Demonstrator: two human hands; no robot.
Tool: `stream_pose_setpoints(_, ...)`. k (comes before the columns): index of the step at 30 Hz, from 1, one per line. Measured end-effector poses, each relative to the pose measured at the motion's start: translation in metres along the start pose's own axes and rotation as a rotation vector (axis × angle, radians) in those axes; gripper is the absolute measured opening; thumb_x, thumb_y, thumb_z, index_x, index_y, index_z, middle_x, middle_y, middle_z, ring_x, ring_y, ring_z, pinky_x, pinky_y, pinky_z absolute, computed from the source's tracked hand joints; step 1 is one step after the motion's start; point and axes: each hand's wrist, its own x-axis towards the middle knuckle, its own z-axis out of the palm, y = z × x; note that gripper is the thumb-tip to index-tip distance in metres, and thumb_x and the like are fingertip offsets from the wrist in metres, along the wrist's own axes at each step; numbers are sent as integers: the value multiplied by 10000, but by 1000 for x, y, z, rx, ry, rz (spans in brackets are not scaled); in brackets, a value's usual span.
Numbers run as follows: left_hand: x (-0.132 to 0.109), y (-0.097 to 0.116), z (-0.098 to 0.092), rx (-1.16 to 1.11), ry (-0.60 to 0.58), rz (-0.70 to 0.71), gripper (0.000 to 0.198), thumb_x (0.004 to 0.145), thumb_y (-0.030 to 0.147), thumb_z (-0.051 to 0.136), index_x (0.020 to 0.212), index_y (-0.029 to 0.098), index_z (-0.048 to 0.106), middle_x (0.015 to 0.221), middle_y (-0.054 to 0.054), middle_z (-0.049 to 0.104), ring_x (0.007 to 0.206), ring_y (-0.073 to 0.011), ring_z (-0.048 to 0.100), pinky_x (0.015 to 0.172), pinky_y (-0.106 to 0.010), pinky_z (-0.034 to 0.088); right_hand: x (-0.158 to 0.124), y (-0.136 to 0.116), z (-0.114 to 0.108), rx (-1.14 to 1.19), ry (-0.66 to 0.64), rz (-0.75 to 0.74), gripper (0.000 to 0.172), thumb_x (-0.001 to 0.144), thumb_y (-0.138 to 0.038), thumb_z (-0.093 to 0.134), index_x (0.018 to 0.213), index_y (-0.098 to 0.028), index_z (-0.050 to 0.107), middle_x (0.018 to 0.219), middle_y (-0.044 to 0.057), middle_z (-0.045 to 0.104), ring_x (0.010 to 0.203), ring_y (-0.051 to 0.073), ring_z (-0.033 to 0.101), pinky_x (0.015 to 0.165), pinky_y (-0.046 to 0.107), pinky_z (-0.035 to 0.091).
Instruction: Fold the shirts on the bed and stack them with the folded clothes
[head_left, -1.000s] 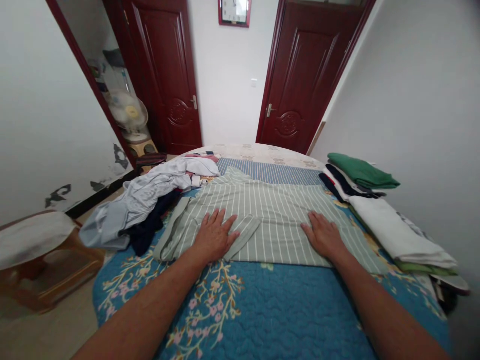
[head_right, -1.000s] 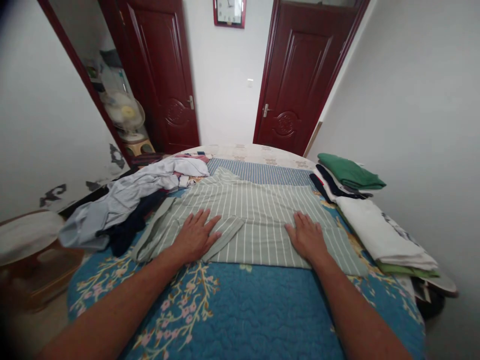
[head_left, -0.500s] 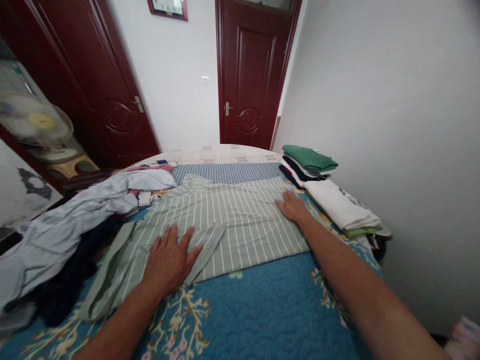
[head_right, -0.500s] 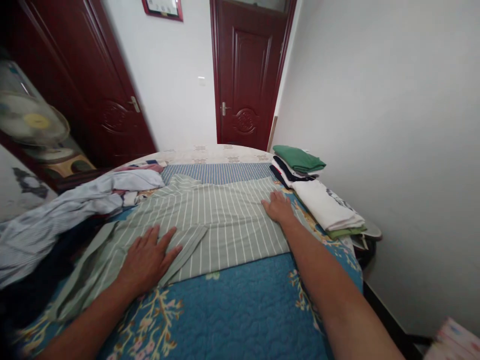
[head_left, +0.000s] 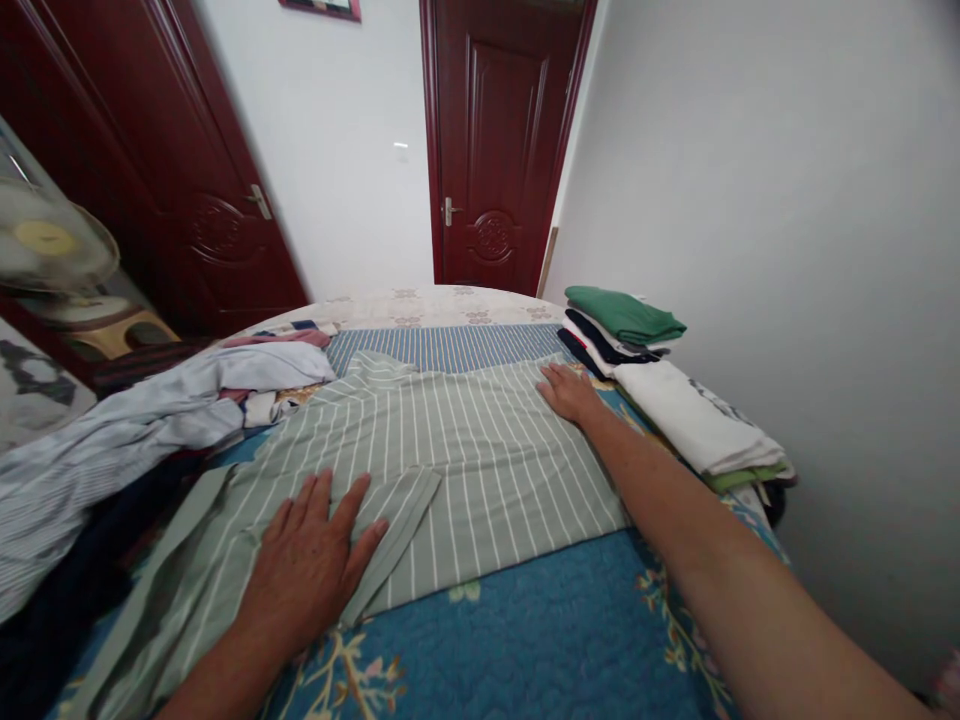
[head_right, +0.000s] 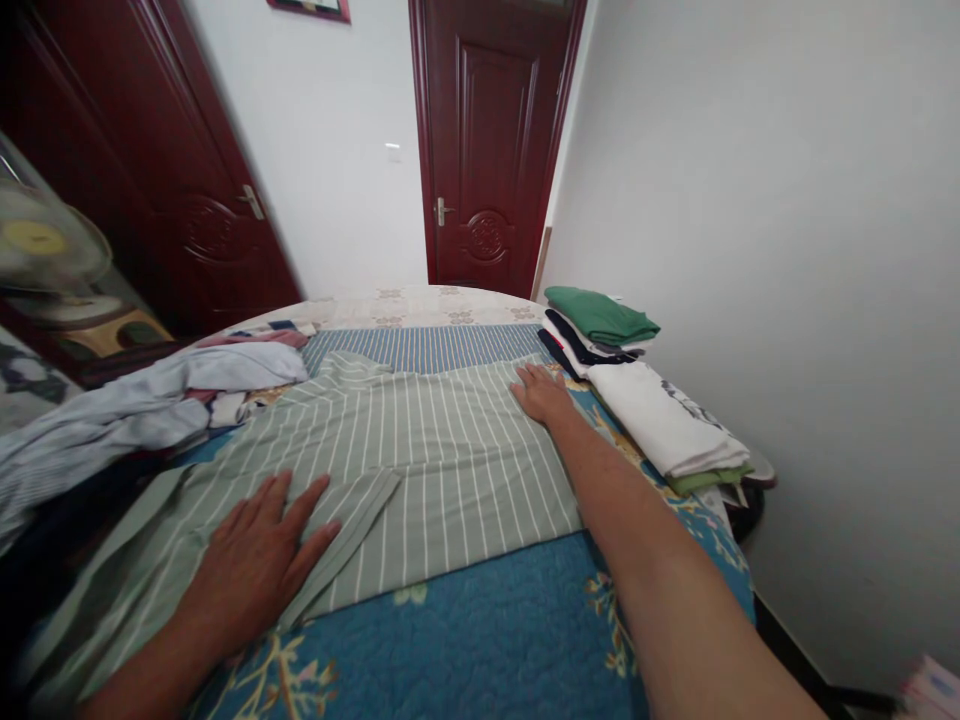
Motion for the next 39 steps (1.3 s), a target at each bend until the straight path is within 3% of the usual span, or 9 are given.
stream_pose_setpoints(7,-2,-1,1,-25,-5,4,695,997,598,467,1557,211,611,1686,-203,459,1583,-446,377,1265,-610,298,49,2,9,-32,-49,153,735,1096,-642,221,1676,-228,401,1769,130,316,1617,366,284,1279,661,222)
stream_pose_setpoints(11,-3,1,-1,-43,-6,-11,680,1009,595,472,1574,235,592,1701,-181,446,1598,-435,353,1270,-618,293,63,-1,10,-6,-31,211,727,1089,-621,250,1648,-197,442,1748,167,343,1592,394,313,1244,700,258)
stream_pose_setpoints(13,-4,3,-2,-53,-15,-24,672,1015,587,480,1584,245,581,1707,-175,439,1599,-428,356,1277,-616,287,62,-4,11,3,24,232,706,1085,-589,292,1617,-165,477,1719,196,385,1570,397,340,1232,694,283)
stream_pose_setpoints(17,-6,6,-7,-72,-32,-40,680,1020,605,492,1602,260,561,1721,-174,417,1610,-424,339,1292,-601,269,49,-14,8,-77,286,215,608,1078,-428,376,1580,-105,489,1640,250,458,1513,385,400,1210,592,354)
stream_pose_setpoints(18,-6,7,-8,-73,-32,-43,683,1023,611,488,1607,263,554,1723,-176,412,1615,-425,328,1294,-599,265,45,-17,5,-102,301,196,570,1073,-375,382,1551,-94,515,1588,263,503,1479,381,439,1195,560,375)
stream_pose_setpoints(22,-7,10,-10,-83,-31,-53,683,1035,618,469,1616,266,541,1729,-191,397,1619,-429,319,1296,-593,252,34,-30,-11,-138,47,109,459,1039,-223,385,1351,-41,668,1346,295,659,1300,366,608,1114,474,451)
stream_pose_setpoints(27,-7,11,-10,-129,-16,-66,685,1035,615,477,1612,253,547,1738,-196,378,1628,-432,292,1297,-598,225,17,-49,-35,-108,-127,-22,426,985,-235,486,1283,-84,751,1320,224,734,1239,299,681,1090,374,478)
stream_pose_setpoints(32,-7,11,-11,-163,-3,-61,685,1032,613,481,1599,237,563,1728,-209,390,1626,-432,295,1295,-601,208,-6,-79,-45,-46,-127,-155,494,1037,-303,404,1376,-191,745,1405,111,732,1313,272,660,1138,367,470)
stream_pose_setpoints(39,-8,11,-10,-155,-2,-70,685,1033,614,478,1607,248,552,1722,-179,416,1627,-415,298,1299,-589,209,-5,-122,-11,-4,-70,-256,564,1054,-206,360,1562,-258,597,1655,21,524,1528,193,478,1285,396,342)
